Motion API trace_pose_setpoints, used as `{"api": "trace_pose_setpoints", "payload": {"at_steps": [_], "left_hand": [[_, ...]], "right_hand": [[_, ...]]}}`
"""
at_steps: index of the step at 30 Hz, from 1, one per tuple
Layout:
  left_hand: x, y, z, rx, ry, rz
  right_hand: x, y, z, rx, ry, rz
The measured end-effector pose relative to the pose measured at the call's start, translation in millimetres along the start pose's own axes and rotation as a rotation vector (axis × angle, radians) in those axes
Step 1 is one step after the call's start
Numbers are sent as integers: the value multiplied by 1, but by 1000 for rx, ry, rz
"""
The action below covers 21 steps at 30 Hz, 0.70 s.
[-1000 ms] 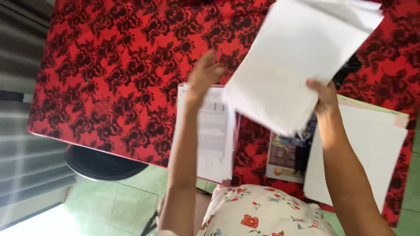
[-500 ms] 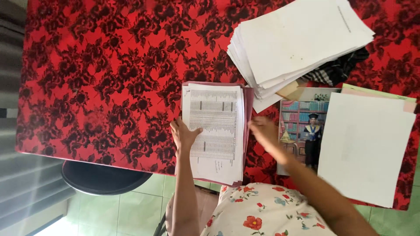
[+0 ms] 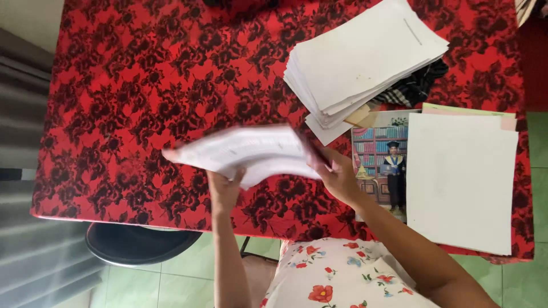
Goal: Organizing and sorting a large volume of paperwork, books, and folders from a table and placing them onto a bookshelf.
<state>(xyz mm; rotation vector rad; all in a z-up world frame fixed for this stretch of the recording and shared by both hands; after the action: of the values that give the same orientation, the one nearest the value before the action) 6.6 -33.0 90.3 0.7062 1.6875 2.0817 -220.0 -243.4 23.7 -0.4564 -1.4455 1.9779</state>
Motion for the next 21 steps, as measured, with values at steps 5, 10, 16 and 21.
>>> {"api": "trace_pose_setpoints", "payload": {"at_steps": [5, 10, 16, 21], "left_hand": [[-5, -52, -21, -231, 4, -301], [-41, -77, -3, -162, -18, -131], [-63, -155, 45, -302, -27, 47], [-64, -160, 50, -284, -31, 373]], "right_hand": [[-17, 83, -20, 109, -28, -246], [-88, 20, 45, -456, 2, -268], [-176, 221, 112, -1010, 649, -459], [-175, 177, 125, -789, 831, -812]]}}
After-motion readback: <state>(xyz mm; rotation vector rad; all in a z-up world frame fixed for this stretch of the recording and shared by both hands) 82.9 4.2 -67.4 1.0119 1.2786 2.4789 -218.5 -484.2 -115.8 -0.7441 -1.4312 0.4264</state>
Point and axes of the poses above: each hand's wrist, its own x-axis away from the middle knuckle, its own z-axis out of the back of the hand, y = z × x, the point moved 7 cm from there along -x, towards the middle knuckle, and after that the axes turned 3 degrees about -y, right-handed, at the moved point
